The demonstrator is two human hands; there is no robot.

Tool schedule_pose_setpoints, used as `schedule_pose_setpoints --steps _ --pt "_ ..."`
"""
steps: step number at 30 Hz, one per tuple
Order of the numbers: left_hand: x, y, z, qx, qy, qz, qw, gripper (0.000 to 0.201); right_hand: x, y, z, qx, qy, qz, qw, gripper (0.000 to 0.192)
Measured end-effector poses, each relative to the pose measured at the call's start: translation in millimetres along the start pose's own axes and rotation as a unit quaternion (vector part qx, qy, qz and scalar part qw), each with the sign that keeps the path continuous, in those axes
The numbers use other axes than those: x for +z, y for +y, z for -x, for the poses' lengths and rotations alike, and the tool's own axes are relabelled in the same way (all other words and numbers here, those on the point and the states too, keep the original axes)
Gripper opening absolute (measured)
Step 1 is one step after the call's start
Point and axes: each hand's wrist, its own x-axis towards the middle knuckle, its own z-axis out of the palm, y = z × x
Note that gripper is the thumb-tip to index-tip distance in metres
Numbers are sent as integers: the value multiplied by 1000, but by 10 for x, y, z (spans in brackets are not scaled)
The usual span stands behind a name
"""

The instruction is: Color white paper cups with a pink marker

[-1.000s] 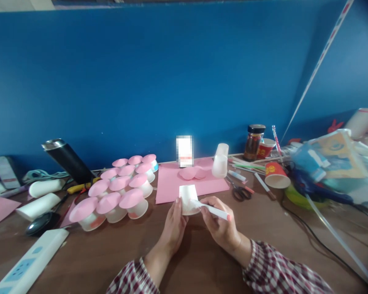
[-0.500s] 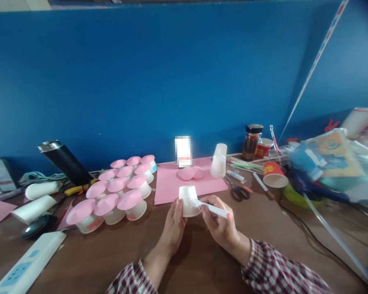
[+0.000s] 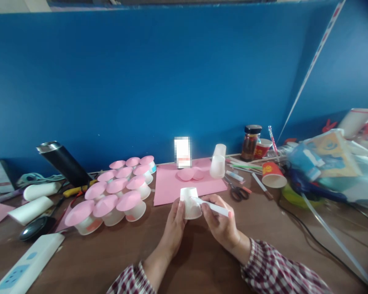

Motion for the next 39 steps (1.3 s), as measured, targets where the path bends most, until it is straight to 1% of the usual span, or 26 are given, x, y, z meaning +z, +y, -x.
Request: schedule_pose_setpoints --steps 4,7,10,15,30,39 --pt "-5 -13 0 11 3 -26 1000 46 0 13 2 2 9 -1 1000 6" --pt "-25 -40 -7 23 27 -67 997 52 -1 17 1 -1 13 -2 1000 6" --pt "-55 -69 -15 34 42 -104 993 53 -2 16 -2 -4 19 -2 1000 5" --pt "-72 -81 -19 46 54 -132 989 52 -2 19 -5 -2 22 -1 1000 5" --pt "-45 -59 -24 62 45 -151 986 49 4 19 -11 -4 25 1 1000 5" --pt "-53 -78 -35 63 55 -153 985 50 0 19 -7 -1 13 4 1000 6"
